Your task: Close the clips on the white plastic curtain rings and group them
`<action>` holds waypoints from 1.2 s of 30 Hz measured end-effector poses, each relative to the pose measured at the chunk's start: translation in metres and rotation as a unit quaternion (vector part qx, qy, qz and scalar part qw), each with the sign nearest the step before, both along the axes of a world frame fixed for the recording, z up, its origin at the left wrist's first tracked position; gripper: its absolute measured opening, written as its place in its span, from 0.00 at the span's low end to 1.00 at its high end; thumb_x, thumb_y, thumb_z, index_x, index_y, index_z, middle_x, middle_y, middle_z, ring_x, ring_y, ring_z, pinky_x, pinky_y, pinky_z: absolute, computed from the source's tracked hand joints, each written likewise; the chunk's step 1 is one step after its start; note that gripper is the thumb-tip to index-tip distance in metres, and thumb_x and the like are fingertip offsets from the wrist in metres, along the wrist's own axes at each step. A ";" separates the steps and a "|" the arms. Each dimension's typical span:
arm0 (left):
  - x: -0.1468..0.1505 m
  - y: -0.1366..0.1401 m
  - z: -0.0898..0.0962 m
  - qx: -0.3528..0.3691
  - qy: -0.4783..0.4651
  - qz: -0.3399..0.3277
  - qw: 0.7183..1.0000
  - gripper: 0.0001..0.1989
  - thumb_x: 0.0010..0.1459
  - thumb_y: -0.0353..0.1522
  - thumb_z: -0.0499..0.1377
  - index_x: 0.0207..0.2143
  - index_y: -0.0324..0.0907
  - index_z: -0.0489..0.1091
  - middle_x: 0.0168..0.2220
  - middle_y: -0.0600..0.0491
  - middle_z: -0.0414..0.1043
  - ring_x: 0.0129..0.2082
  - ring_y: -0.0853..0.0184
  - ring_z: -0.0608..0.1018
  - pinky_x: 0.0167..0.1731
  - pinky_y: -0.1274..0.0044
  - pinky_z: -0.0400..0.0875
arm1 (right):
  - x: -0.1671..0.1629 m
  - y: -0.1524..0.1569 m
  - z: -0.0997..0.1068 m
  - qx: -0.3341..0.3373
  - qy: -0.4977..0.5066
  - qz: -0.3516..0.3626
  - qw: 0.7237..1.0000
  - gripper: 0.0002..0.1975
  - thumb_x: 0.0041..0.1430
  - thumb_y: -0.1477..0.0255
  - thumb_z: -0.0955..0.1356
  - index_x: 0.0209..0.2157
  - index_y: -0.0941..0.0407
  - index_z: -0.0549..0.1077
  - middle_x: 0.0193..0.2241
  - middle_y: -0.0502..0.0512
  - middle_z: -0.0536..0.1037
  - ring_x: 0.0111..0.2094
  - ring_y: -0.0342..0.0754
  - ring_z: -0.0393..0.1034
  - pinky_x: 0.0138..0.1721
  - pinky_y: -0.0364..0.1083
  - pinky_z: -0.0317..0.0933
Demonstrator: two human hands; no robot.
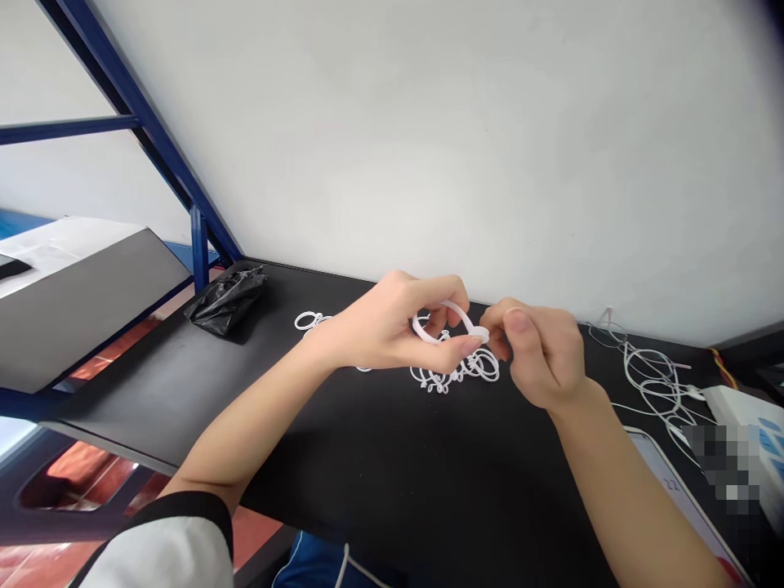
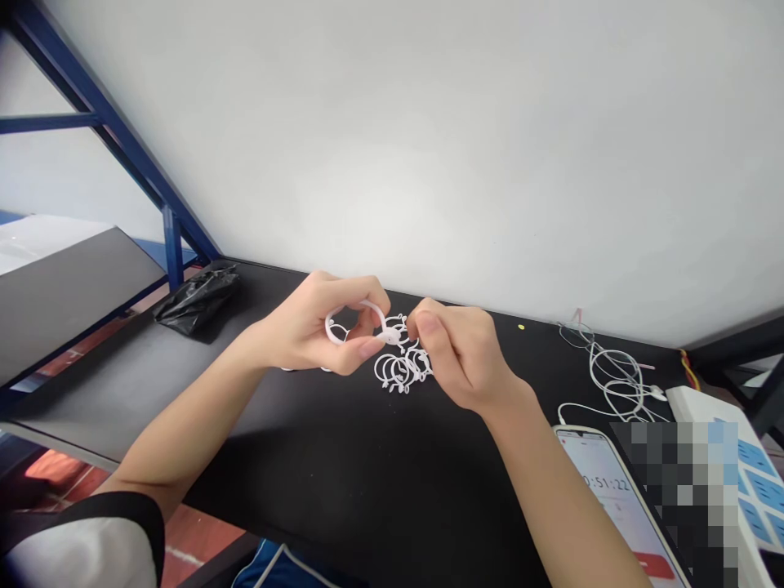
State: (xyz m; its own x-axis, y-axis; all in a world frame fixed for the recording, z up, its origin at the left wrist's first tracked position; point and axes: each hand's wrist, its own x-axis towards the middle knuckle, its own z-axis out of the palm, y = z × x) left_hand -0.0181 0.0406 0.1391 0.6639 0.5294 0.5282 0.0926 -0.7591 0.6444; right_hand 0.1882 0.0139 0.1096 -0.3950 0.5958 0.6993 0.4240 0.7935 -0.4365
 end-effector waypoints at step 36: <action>-0.001 0.002 -0.002 0.016 0.026 -0.003 1.000 0.10 0.58 0.38 0.59 0.29 0.41 0.66 0.18 0.61 0.65 0.19 0.77 0.66 0.22 0.83 0.62 | -0.009 -0.009 0.013 0.108 -0.049 0.019 0.993 0.08 0.59 0.79 0.64 0.30 0.52 0.68 0.14 0.44 0.67 0.16 0.41 0.59 0.18 0.42 0.54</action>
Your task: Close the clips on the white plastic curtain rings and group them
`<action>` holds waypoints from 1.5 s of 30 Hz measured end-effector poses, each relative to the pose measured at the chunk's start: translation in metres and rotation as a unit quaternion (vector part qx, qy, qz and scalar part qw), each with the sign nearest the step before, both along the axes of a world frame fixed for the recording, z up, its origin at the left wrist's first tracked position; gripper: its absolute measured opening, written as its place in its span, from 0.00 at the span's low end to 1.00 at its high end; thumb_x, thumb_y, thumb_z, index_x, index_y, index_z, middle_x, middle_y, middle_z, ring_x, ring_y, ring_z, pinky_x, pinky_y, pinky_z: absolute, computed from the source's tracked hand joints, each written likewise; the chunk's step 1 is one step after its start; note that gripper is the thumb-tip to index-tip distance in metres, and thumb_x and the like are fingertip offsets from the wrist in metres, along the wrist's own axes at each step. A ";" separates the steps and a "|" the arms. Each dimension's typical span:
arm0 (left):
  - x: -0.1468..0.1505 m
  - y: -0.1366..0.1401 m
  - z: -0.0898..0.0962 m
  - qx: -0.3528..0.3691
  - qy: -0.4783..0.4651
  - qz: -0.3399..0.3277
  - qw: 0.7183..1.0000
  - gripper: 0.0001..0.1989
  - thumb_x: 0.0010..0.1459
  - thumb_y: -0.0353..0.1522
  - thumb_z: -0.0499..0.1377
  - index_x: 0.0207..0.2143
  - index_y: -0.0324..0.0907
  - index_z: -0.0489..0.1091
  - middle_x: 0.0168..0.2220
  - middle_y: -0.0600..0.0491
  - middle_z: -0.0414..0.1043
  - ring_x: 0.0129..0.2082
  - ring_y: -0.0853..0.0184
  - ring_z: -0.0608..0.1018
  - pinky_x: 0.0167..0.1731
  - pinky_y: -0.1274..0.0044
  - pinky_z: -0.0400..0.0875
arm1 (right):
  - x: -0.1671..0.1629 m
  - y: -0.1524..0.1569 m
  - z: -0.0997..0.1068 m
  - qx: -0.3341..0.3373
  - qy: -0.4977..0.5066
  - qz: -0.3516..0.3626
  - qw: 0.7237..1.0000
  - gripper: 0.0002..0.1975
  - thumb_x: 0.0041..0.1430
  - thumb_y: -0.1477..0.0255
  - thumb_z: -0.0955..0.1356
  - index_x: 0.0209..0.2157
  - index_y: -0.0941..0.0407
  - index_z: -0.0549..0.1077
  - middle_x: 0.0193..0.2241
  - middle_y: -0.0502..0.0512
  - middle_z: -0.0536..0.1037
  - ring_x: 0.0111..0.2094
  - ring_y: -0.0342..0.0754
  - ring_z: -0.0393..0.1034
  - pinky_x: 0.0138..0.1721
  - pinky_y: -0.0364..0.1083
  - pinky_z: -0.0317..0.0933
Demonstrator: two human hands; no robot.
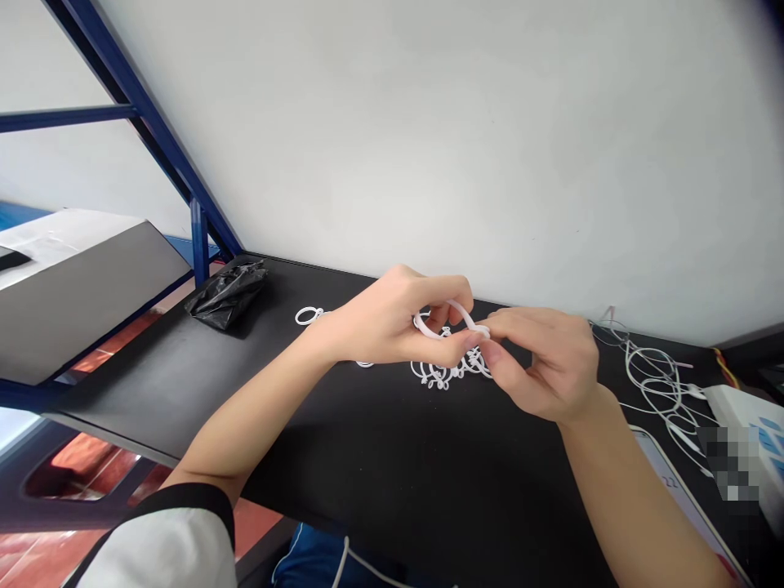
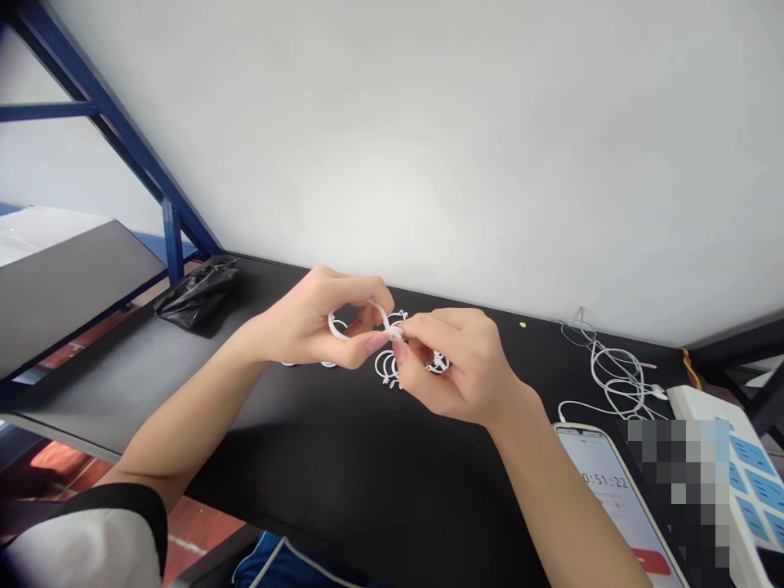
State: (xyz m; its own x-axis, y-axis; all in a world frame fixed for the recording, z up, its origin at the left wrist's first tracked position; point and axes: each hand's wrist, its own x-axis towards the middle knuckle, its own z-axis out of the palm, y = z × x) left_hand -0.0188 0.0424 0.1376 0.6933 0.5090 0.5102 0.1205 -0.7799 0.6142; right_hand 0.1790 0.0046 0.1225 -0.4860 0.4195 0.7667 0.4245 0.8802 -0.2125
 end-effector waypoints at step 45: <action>-0.001 -0.003 0.003 -0.007 0.016 -0.008 1.000 0.10 0.57 0.38 0.59 0.31 0.40 0.67 0.19 0.61 0.64 0.18 0.77 0.64 0.21 0.84 0.61 | 0.000 -0.004 0.003 0.002 -0.007 0.012 1.000 0.08 0.57 0.82 0.64 0.29 0.55 0.67 0.15 0.44 0.64 0.18 0.40 0.58 0.20 0.41 0.54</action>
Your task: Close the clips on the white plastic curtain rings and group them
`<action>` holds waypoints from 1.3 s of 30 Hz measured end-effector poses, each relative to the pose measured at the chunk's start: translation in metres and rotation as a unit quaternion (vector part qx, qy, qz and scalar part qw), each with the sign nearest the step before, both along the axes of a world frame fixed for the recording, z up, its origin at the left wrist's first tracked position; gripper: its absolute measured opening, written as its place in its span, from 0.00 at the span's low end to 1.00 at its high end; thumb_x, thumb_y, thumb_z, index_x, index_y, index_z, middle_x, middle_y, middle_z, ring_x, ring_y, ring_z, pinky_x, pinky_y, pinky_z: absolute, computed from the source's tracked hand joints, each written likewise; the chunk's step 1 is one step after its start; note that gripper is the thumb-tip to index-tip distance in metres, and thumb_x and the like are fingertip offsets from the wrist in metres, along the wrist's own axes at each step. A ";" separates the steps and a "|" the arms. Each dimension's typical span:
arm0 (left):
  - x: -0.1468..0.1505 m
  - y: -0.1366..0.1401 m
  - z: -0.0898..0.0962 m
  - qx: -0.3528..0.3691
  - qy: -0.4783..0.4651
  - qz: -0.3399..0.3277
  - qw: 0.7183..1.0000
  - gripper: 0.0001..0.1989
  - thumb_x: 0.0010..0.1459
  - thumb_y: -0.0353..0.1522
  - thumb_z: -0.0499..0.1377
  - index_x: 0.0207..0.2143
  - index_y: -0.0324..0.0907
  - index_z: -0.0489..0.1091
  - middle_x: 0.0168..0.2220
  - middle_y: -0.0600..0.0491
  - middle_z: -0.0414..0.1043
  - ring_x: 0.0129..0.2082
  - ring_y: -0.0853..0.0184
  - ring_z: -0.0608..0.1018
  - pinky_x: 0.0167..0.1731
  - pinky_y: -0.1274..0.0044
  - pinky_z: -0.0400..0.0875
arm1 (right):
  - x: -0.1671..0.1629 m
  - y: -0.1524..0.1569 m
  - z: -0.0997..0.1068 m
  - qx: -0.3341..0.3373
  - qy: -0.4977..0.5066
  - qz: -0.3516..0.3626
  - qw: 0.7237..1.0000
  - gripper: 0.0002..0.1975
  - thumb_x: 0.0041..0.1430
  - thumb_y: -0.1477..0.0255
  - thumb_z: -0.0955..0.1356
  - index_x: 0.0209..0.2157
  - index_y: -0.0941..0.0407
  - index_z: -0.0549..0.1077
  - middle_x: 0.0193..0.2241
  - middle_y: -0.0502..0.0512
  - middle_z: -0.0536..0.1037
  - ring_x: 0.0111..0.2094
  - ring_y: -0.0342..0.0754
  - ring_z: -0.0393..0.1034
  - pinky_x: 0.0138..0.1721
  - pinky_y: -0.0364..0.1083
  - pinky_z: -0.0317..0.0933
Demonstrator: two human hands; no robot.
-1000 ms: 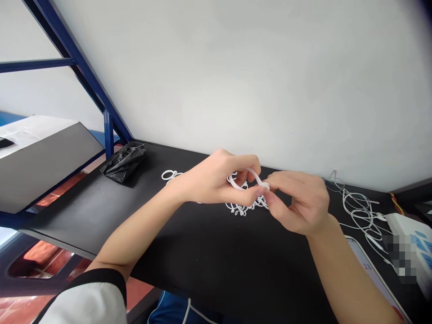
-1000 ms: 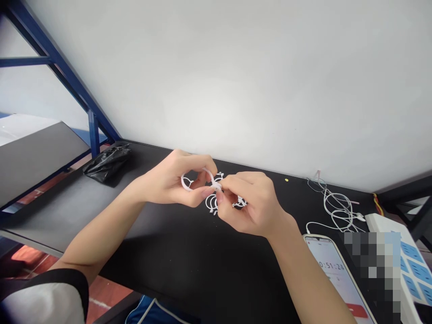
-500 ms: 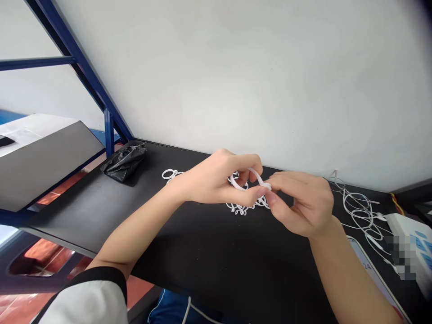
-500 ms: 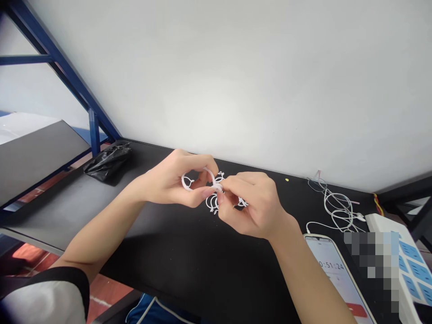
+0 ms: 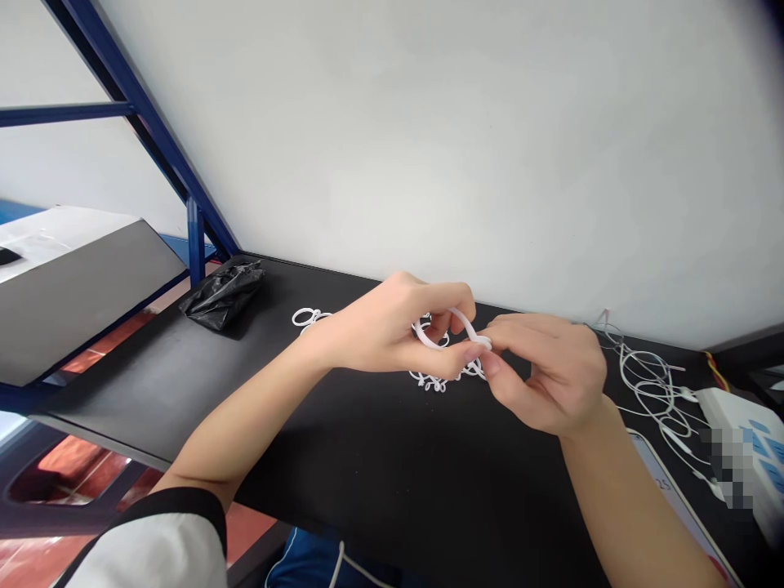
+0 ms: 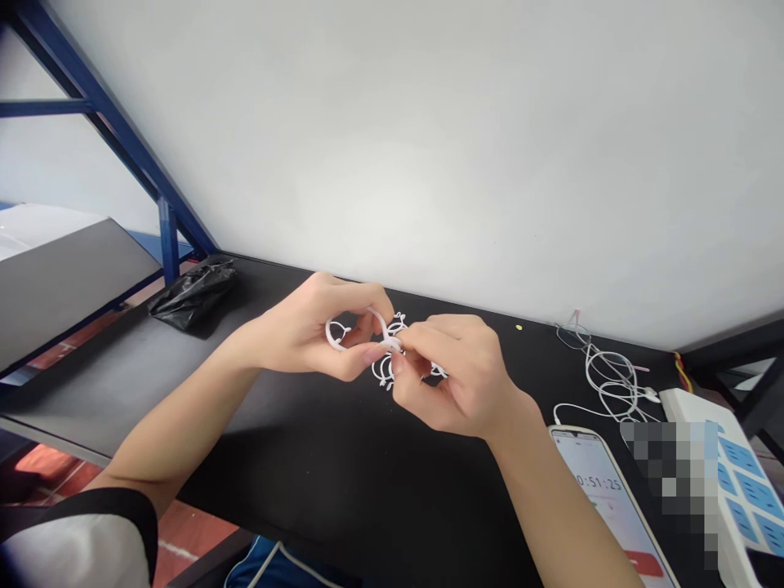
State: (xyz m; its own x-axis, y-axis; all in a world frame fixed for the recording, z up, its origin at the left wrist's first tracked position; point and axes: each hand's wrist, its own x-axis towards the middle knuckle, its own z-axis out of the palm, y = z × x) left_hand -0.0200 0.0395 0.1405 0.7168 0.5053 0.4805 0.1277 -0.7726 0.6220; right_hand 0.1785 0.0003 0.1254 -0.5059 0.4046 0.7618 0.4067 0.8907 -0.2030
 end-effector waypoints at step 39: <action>-0.007 0.003 0.004 -0.098 -0.027 -0.099 0.990 0.07 0.60 0.34 0.58 0.31 0.40 0.66 0.19 0.59 0.68 0.20 0.76 0.69 0.21 0.83 0.63 | -0.005 -0.011 0.006 -0.010 0.025 0.024 0.999 0.11 0.61 0.82 0.64 0.27 0.54 0.65 0.16 0.44 0.64 0.18 0.40 0.57 0.19 0.42 0.53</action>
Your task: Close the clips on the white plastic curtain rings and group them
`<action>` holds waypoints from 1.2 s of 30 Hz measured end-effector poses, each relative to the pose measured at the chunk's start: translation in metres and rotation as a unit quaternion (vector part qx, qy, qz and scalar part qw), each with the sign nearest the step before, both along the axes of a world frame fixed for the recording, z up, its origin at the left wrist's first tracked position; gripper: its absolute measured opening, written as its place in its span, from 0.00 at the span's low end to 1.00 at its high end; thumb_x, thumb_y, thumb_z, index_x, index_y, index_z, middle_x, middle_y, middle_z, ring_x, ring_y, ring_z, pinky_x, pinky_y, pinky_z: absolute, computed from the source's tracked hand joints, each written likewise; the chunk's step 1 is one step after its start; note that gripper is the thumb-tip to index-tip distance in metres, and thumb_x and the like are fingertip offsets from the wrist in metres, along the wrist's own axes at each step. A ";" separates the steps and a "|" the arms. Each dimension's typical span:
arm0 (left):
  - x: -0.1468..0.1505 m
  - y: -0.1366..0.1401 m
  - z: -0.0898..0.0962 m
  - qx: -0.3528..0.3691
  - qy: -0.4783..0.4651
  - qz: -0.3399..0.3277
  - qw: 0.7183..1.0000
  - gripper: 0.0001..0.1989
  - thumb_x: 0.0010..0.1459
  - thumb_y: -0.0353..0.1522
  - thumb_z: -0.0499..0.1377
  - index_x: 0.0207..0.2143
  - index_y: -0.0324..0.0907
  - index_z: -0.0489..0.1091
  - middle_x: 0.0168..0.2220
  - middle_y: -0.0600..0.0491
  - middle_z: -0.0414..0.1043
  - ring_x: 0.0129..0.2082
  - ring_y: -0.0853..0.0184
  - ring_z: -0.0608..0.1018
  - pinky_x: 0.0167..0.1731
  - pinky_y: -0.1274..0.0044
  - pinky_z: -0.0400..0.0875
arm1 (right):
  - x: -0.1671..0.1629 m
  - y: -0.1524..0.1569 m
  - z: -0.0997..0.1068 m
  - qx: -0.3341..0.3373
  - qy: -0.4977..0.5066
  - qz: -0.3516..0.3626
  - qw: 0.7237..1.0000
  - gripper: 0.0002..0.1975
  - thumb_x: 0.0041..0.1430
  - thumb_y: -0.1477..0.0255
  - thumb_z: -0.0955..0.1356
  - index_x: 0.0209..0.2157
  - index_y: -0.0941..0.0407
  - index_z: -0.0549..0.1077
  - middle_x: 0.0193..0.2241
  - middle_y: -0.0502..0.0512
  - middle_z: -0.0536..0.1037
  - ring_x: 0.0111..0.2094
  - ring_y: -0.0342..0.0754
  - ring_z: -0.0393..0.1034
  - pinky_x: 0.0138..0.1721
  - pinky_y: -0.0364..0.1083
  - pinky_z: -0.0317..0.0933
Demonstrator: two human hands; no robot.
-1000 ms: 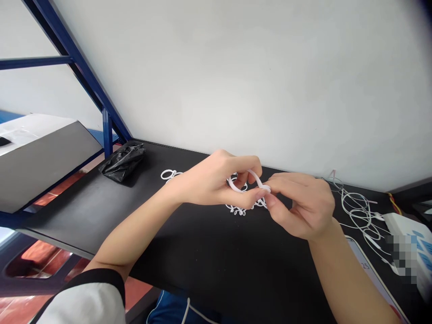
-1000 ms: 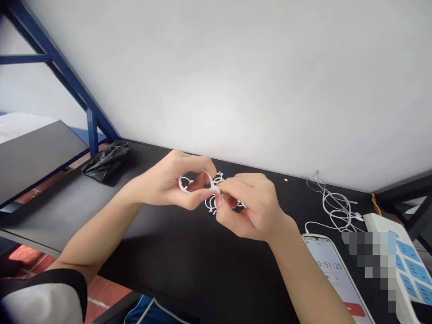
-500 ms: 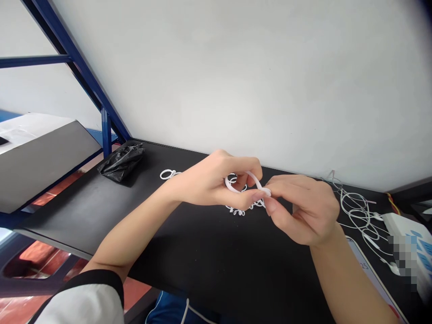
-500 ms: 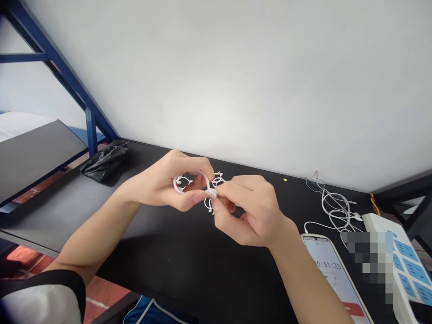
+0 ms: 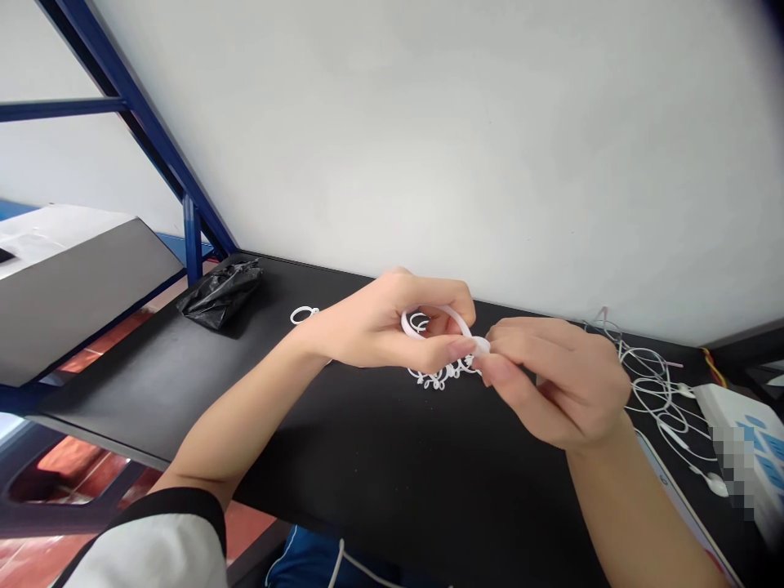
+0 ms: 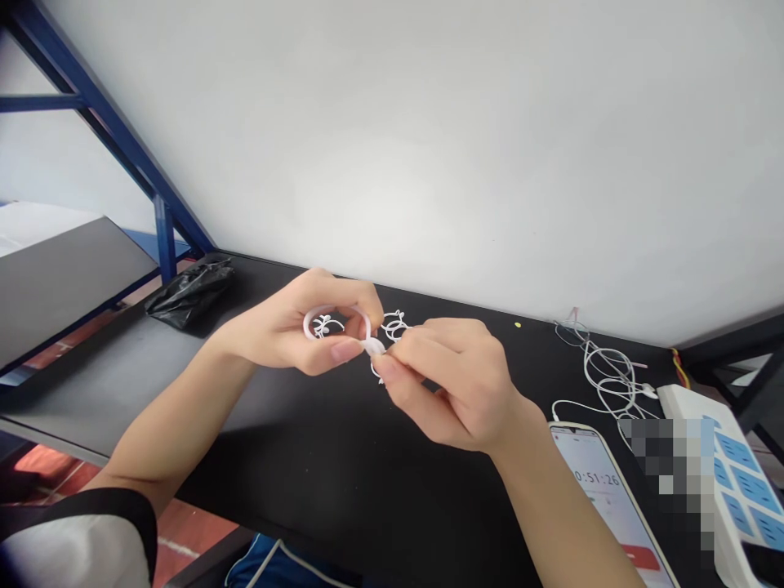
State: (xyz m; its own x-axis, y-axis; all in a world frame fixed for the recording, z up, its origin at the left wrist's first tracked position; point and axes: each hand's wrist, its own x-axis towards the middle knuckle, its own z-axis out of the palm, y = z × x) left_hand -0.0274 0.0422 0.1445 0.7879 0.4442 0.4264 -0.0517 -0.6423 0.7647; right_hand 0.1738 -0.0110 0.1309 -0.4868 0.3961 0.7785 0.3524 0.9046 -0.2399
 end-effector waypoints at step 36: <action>-0.002 -0.003 0.003 0.039 -0.026 0.023 0.999 0.06 0.58 0.33 0.58 0.30 0.41 0.65 0.18 0.59 0.67 0.18 0.77 0.68 0.19 0.84 0.61 | -0.001 -0.014 0.003 -0.071 -0.003 -0.071 0.995 0.07 0.65 0.77 0.64 0.34 0.54 0.72 0.22 0.47 0.77 0.19 0.40 0.70 0.20 0.40 0.64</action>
State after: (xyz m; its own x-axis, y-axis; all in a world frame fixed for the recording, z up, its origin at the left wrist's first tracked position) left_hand -0.0292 0.0390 0.1475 0.7436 0.4432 0.5007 -0.0582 -0.7031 0.7087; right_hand 0.1729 -0.0249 0.1335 -0.4232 0.5666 0.7070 0.4759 0.8030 -0.3587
